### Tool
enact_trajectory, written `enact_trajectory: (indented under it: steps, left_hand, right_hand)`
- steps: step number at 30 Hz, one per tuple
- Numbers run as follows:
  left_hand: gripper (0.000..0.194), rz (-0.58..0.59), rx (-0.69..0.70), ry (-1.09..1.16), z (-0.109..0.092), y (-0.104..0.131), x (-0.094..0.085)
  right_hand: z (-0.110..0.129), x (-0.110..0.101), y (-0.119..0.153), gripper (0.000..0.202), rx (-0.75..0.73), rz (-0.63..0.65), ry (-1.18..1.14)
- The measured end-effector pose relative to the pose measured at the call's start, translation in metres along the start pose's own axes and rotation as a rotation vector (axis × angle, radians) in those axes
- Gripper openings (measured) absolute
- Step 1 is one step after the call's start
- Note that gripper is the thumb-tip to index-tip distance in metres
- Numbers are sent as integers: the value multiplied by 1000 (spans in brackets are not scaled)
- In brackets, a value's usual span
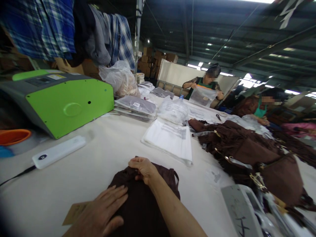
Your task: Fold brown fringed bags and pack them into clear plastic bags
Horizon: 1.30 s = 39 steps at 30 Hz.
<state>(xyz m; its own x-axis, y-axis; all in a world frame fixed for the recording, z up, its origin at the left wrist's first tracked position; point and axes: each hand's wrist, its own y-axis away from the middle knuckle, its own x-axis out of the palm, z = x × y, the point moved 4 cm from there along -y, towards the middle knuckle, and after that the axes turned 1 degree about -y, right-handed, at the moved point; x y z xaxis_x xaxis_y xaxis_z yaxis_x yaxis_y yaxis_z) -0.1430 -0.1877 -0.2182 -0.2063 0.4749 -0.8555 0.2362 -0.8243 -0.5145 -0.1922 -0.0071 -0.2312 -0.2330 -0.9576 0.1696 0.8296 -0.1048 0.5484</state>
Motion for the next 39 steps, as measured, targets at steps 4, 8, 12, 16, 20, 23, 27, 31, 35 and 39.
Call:
enact_trajectory:
  steps: [4,8,12,16,20,23,27,31,35,39]
  left_hand:
    - [57,-59,-175,-39,6,-11,6]
    - [72,-33,-162,-55,-1,-6,30]
    - [72,21,-96,-106,-5,3,42]
    - [70,36,-65,-168,-4,4,40]
    - [70,42,-64,-175,-4,2,39]
    - [72,47,-71,-155,-5,2,40]
    - [73,69,-93,-108,-4,5,43]
    - [72,71,-127,-58,-3,5,43]
    - [70,2,-107,-64,-5,1,38]
    - [65,-39,-124,-42,-8,-1,28]
  right_hand:
    - [-2,-4,1,27,32,18,-45]
    - [-2,-7,3,25,78,42,-132]
    - [-4,-10,9,22,184,166,-269]
    - [-3,-12,14,16,253,251,-406]
    - [10,-10,13,6,171,248,-598]
    - [24,-9,16,5,126,244,-713]
    - [41,-7,28,16,64,230,-773]
    - [69,2,36,50,-115,172,-485]
    - [108,5,39,76,-468,-39,-190]
    - [96,6,57,44,-530,-80,143]
